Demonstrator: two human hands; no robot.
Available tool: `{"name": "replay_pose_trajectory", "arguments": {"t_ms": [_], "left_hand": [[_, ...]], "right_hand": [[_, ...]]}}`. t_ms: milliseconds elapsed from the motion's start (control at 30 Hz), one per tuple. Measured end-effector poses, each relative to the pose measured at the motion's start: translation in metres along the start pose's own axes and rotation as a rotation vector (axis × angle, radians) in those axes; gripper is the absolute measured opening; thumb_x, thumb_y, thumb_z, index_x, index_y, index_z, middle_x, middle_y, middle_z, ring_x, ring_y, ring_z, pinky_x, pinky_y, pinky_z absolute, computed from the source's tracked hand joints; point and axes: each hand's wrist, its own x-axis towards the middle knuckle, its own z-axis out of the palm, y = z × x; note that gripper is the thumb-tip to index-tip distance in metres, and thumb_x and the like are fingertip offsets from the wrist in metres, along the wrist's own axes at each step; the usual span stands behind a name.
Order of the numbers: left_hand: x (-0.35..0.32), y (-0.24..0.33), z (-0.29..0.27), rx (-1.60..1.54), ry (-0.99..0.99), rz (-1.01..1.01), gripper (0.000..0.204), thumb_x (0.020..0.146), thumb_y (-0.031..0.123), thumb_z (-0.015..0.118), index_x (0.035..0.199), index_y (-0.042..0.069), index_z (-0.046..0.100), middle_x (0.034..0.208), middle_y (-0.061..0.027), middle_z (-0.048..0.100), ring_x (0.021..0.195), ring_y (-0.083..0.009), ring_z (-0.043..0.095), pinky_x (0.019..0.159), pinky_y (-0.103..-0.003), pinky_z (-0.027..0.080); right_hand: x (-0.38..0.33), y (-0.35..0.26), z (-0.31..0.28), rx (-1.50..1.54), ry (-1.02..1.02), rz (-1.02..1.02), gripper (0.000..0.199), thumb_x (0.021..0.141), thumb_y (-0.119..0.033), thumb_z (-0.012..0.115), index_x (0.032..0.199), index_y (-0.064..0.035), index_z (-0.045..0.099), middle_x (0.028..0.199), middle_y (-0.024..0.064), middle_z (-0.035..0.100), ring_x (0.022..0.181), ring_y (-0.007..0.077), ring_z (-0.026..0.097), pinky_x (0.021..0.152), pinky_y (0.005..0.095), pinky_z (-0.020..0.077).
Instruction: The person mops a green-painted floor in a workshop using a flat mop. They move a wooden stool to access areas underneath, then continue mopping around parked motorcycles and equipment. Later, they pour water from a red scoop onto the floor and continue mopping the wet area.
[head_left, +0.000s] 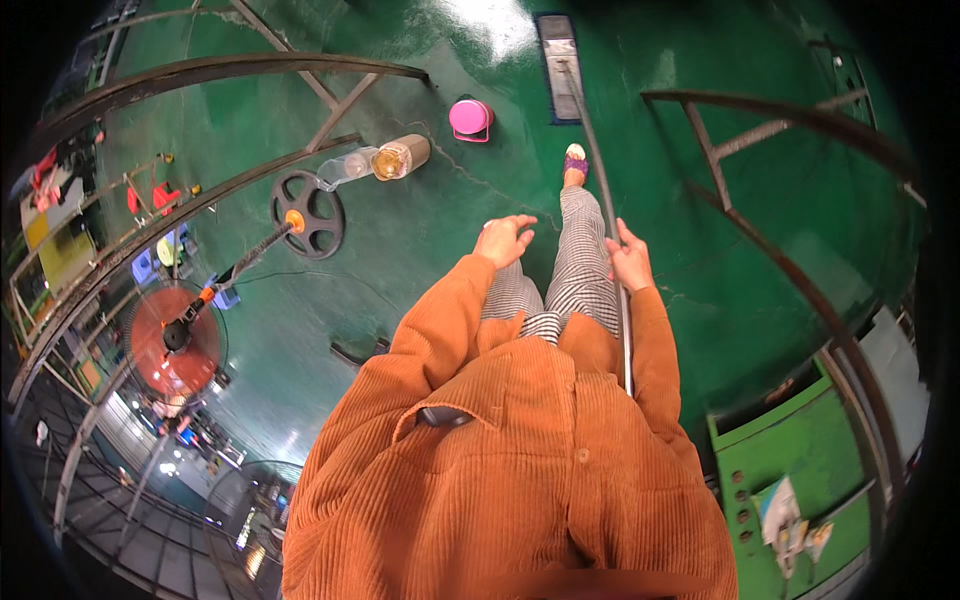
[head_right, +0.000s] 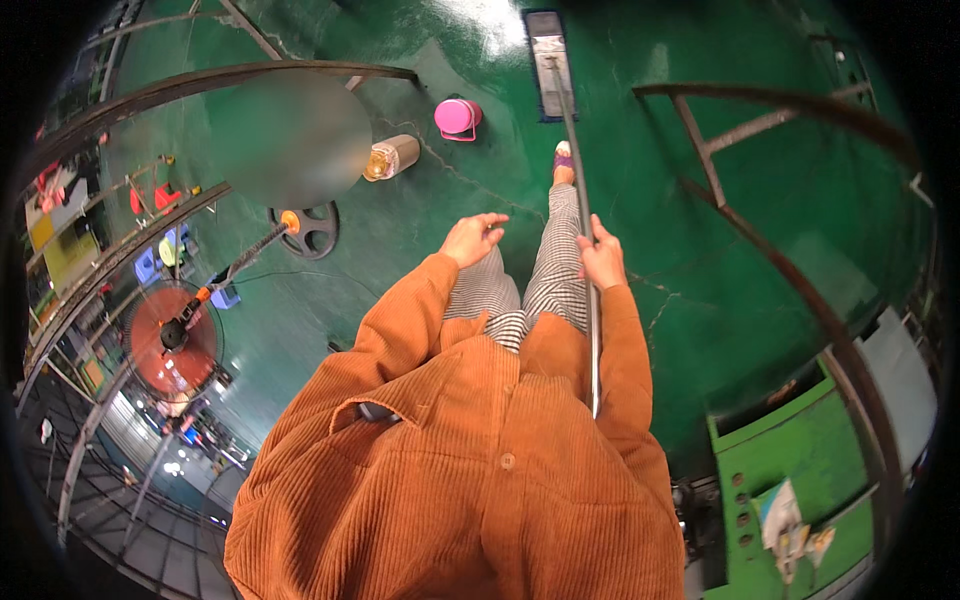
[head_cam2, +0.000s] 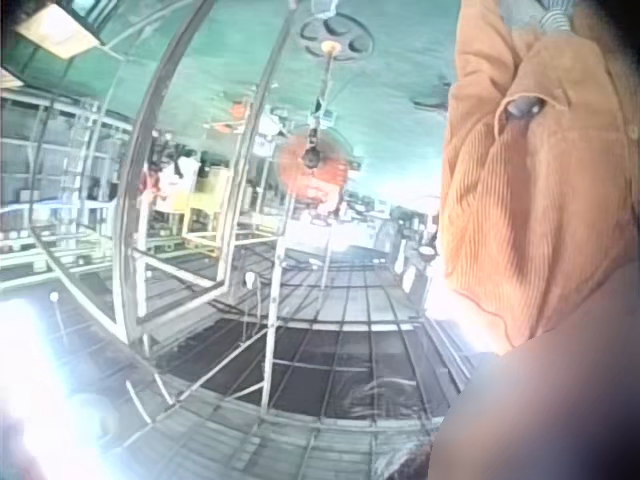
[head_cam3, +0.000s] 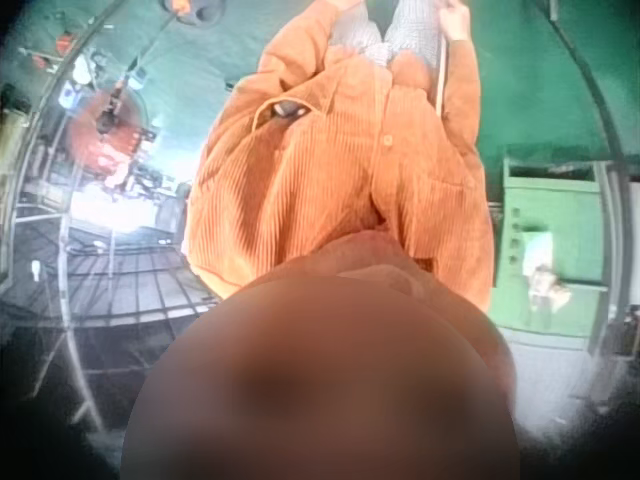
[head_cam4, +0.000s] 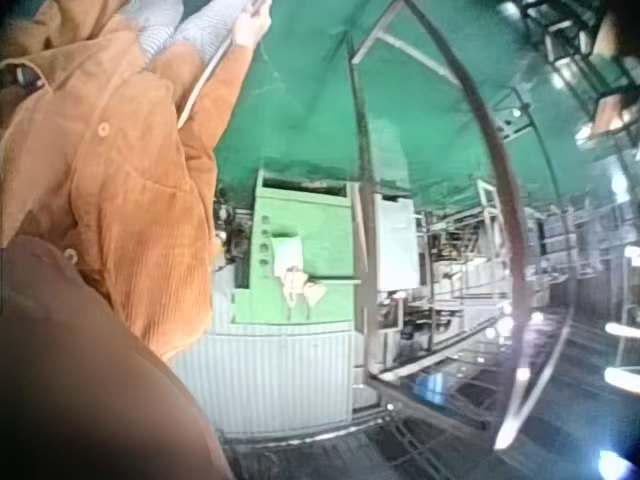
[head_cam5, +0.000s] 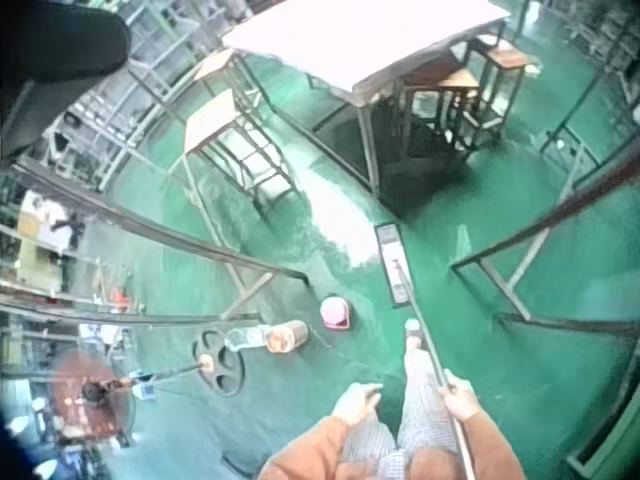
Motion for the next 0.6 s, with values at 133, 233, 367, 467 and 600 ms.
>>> {"name": "replay_pose_trajectory", "arguments": {"t_ms": [133,233,367,467,600], "left_hand": [[-0.046,-0.032,0.011,-0.183,0.069,0.099,0.032,0.082,0.019,0.056,0.112,0.01,0.059,0.099,-0.012,0.064,0.088,-0.0268,0.062,0.081,-0.035,0.047],[-0.1,-0.087,0.032,-0.202,0.025,0.096,0.031,0.082,0.018,0.055,0.112,0.009,0.058,0.1,-0.0131,0.064,0.09,-0.0267,0.062,0.082,-0.035,0.047],[-0.177,-0.167,0.084,0.014,-0.066,-0.128,0.031,0.082,0.02,0.054,0.111,0.01,0.06,0.093,-0.0149,0.066,0.089,-0.0267,0.063,0.082,-0.035,0.047],[-0.211,-0.168,0.12,0.011,-0.266,-0.089,0.03,0.082,0.021,0.054,0.11,0.011,0.061,0.089,-0.0153,0.066,0.087,-0.0266,0.064,0.081,-0.036,0.047],[-0.222,-0.142,0.169,0.018,-0.292,-0.055,0.032,0.085,0.019,0.052,0.114,0.01,0.058,0.098,-0.0151,0.065,0.087,-0.0244,0.064,0.082,-0.036,0.047]], "right_hand": [[-0.019,0.066,0.019,0.134,0.14,0.023,0.056,0.082,-0.007,0.055,0.135,-0.0091,0.037,0.056,0.0028,0.049,0.037,0.0092,0.042,0.032,0.0262,0.0365],[-0.043,0.095,0.043,0.187,0.171,-0.018,0.054,0.084,-0.011,0.053,0.136,-0.0109,0.037,0.056,0.0026,0.048,0.035,0.0102,0.041,0.032,0.0266,0.0347],[-0.096,0.157,0.101,0.338,0.146,0.041,0.056,0.083,-0.006,0.056,0.136,-0.0118,0.037,0.054,0.0014,0.047,0.035,0.0098,0.04,0.032,0.0274,0.035],[-0.148,0.207,0.143,0.369,0.091,0.027,0.056,0.085,-0.004,0.054,0.137,-0.0121,0.035,0.052,0.0,0.045,0.036,0.0086,0.039,0.032,0.0253,0.0347],[-0.2,0.26,0.164,0.426,0.016,0.054,0.055,0.083,-0.008,0.054,0.135,-0.0059,0.036,0.054,0.003,0.048,0.038,0.0101,0.044,0.034,0.0266,0.0381]]}}
